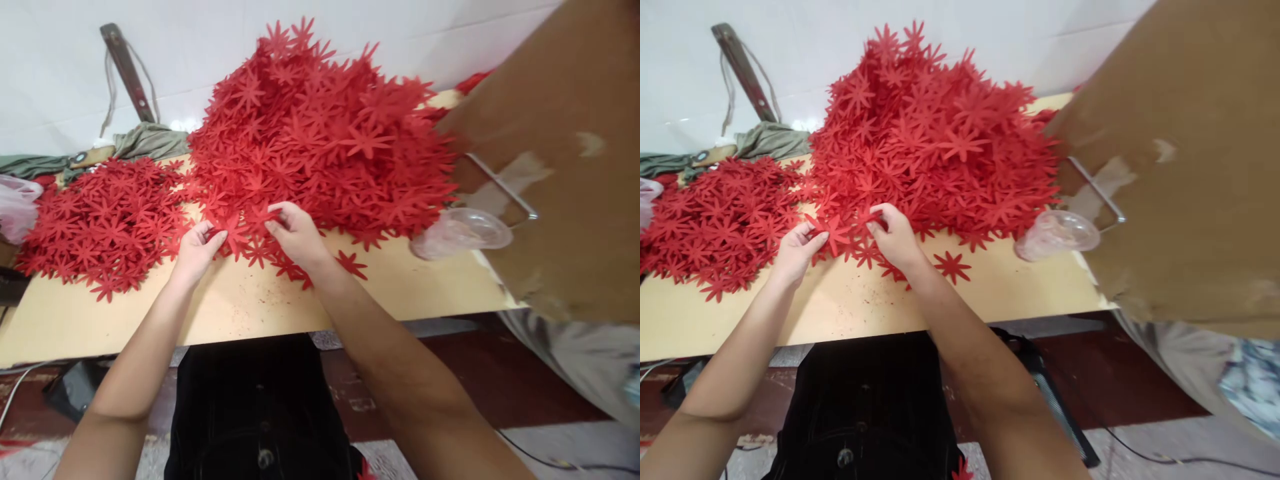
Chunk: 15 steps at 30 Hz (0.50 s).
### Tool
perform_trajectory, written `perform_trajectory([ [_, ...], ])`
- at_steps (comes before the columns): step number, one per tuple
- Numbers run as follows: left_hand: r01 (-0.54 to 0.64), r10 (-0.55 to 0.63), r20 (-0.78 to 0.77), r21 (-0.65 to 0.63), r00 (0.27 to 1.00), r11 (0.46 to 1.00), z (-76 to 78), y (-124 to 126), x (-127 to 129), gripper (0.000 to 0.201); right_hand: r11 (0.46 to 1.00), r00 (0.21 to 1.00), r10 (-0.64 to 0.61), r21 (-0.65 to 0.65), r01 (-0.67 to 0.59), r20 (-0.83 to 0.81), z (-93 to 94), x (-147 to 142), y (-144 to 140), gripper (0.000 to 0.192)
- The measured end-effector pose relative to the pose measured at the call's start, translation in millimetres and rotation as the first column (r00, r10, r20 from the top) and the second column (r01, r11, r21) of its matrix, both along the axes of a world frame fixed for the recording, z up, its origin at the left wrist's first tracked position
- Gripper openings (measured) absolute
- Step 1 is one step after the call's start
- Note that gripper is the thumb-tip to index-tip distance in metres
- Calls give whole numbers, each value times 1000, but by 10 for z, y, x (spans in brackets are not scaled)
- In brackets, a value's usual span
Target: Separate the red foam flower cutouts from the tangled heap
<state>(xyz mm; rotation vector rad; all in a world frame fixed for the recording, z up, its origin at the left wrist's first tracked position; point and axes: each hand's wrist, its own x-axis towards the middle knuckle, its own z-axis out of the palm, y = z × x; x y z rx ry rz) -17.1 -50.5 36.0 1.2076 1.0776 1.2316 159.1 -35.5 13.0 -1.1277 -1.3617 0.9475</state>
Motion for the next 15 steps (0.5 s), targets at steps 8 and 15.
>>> perform_trajectory([
  [8,-31,28,-85,-34,996,999,-62,237,60,23,998,992,-55,18,53,114,46,129,-4,13],
  [15,-64,63,-14,-93,998,994,-74,347,112,21,995,886,-97,78,69,453,124,70,-21,12],
])
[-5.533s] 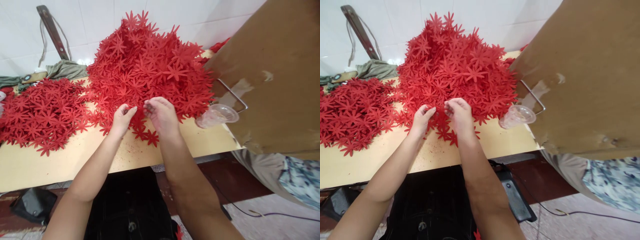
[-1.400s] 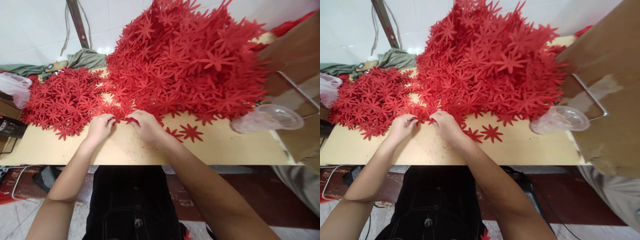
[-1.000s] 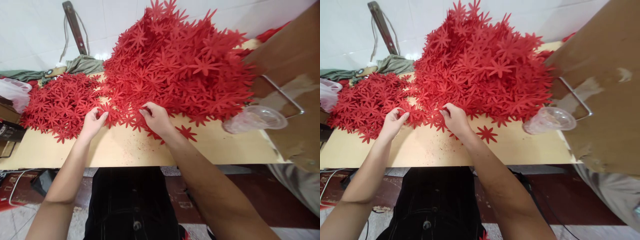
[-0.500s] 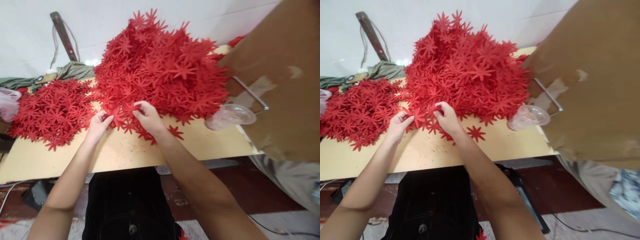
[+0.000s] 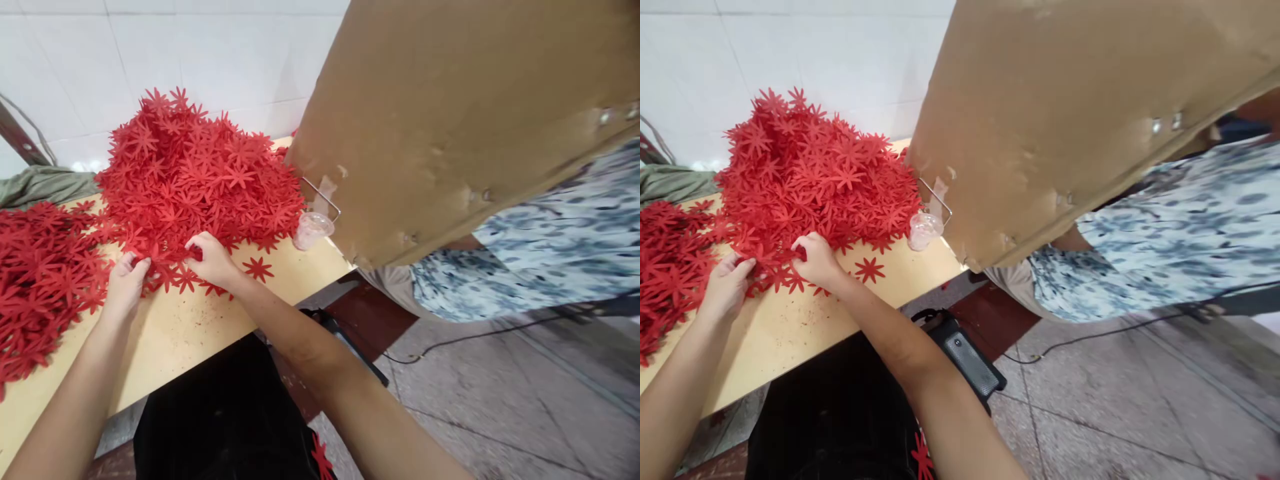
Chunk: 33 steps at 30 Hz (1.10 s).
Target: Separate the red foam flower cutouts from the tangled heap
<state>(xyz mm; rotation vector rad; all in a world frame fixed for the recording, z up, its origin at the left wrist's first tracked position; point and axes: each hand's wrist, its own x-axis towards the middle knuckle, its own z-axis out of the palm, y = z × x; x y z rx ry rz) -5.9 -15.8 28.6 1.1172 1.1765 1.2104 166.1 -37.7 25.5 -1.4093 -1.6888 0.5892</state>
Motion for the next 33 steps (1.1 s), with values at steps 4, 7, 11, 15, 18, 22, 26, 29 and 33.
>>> perform_trajectory([
  [4,-33,33,47,-1,998,999,-21,-21,8,30,999,999,32,-26,-31,30,1,-35,-4,10],
  [7,-39,39,28,21,999,999,-57,-40,-3,34,998,997,38,-53,-42,-62,-20,-39,-15,9],
  [11,-21,19,43,35,999,999,-111,-37,-35,37,997,997,-8,-72,2,-77,-74,-78,-55,6],
  [15,-35,32,143,18,989,999,-126,-37,-65,38,995,993,104,-9,-104,57,-138,-203,-181,5],
  [18,-63,53,215,38,975,997,-121,-62,-76,38,963,942,263,-5,-268,209,-126,-249,-300,30],
  [22,-60,38,217,92,975,994,-128,-79,-82,38,935,926,354,-73,-347,133,-22,-150,-364,43],
  [26,-67,47,170,114,984,991,-139,-66,-66,37,969,954,205,-90,-229,-218,17,-96,-271,27],
  [29,-30,12,136,132,991,991,-135,-85,-30,35,983,888,78,-111,-143,-453,-34,-182,-137,32],
  [33,23,-39,133,119,990,993,-112,-144,16,37,959,796,92,-162,-233,-598,-84,-318,-6,36],
])
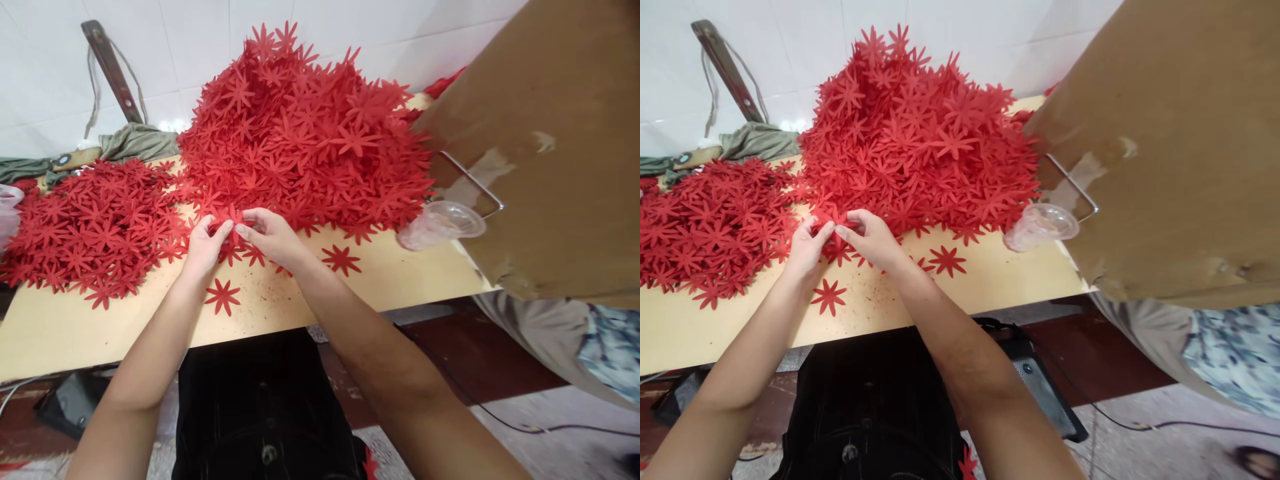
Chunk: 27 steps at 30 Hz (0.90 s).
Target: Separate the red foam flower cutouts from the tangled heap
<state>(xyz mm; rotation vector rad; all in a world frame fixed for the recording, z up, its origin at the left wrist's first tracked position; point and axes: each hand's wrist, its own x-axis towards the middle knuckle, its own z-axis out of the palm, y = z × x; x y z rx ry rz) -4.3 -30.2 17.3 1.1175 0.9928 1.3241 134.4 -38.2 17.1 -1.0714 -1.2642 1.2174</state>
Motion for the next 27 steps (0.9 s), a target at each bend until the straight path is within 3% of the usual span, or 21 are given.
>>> perform_trajectory([
  [4,16,-13,37,-72,999,997,28,-33,18,44,999,995,21,-31,-24,-94,29,-33,6,27],
  [10,68,-59,85,-107,995,992,39,-15,21,38,999,986,-50,-4,50,-160,54,4,-6,22],
  [14,40,-28,103,-120,994,992,54,-3,-43,39,984,944,-177,-55,169,-279,14,136,74,25],
  [17,-7,8,6,-114,1000,994,34,52,-93,36,963,904,-269,-106,248,-332,-5,274,106,29],
  [20,-56,59,-185,25,981,998,-17,225,-102,41,964,910,-264,-63,258,-320,2,360,81,31],
  [23,-111,201,-410,233,890,966,-22,461,-82,53,969,919,-240,-16,248,-313,23,381,40,35],
  [25,-117,285,-499,340,819,933,36,548,-54,58,965,916,-255,-21,262,-310,35,385,18,37],
  [27,-62,286,-527,402,800,914,134,512,2,51,960,915,-274,-23,280,-295,43,390,-2,39],
])
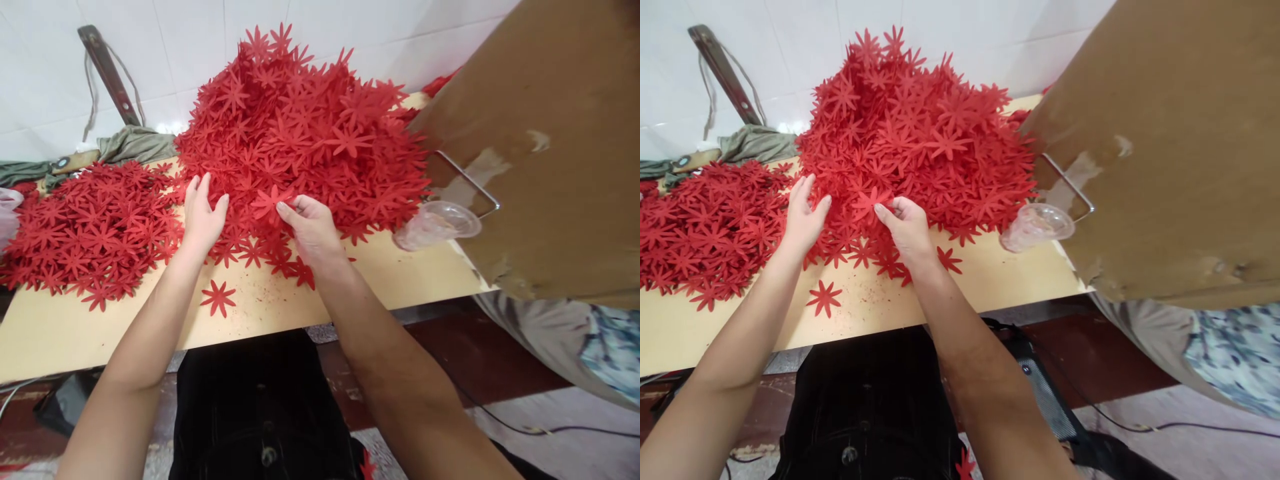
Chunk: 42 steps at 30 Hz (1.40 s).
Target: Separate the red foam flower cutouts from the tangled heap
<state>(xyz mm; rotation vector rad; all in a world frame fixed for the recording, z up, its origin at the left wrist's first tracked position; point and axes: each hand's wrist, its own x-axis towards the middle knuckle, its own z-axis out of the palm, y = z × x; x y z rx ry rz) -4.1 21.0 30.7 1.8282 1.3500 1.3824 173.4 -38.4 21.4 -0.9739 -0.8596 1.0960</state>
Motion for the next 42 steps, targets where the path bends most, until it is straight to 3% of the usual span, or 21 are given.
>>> perform_trajectory([
  [2,134,-134,-1,-11,991,991,105,-154,96,39,1000,1000,-2,6,2,19,8,0,-24,40],
  [4,304,-303,23,-112,953,946,187,-356,220,33,1000,999,19,20,-20,34,21,-12,-50,40],
  [6,375,-363,99,-175,927,910,237,-513,335,31,998,997,41,41,-44,59,40,-37,-74,39],
  [10,359,-281,296,-259,913,897,295,-523,384,4,996,991,65,57,-72,116,65,-55,-88,38],
  [13,288,-192,359,-237,914,928,337,-395,259,19,997,990,56,53,-63,130,36,9,-51,38],
  [17,236,-115,407,-259,906,937,343,-339,119,22,998,976,-22,55,10,218,-29,138,50,31],
  [19,252,-103,423,-312,900,916,318,-366,115,21,995,918,-83,83,55,388,-32,178,95,23],
  [21,273,-93,447,-359,890,893,287,-395,141,18,982,790,-179,158,106,587,-4,188,117,17],
  [23,302,-89,479,-388,873,871,265,-411,174,16,964,685,-254,235,124,683,45,163,110,20],
  [25,352,-115,507,-402,854,845,254,-416,201,15,969,734,-204,240,57,648,96,107,82,28],
  [28,452,-209,512,-411,833,792,245,-422,229,20,969,901,118,148,-196,416,143,5,42,41],
  [30,478,-245,497,-420,832,771,239,-436,242,25,949,929,266,100,-299,258,142,-37,36,45],
  [37,465,-240,482,-424,842,778,251,-481,264,26,989,980,146,15,-150,137,91,-18,59,47],
  [42,447,-241,494,-357,835,820,249,-476,314,24,997,992,72,-13,-71,103,121,-35,28,45],
])
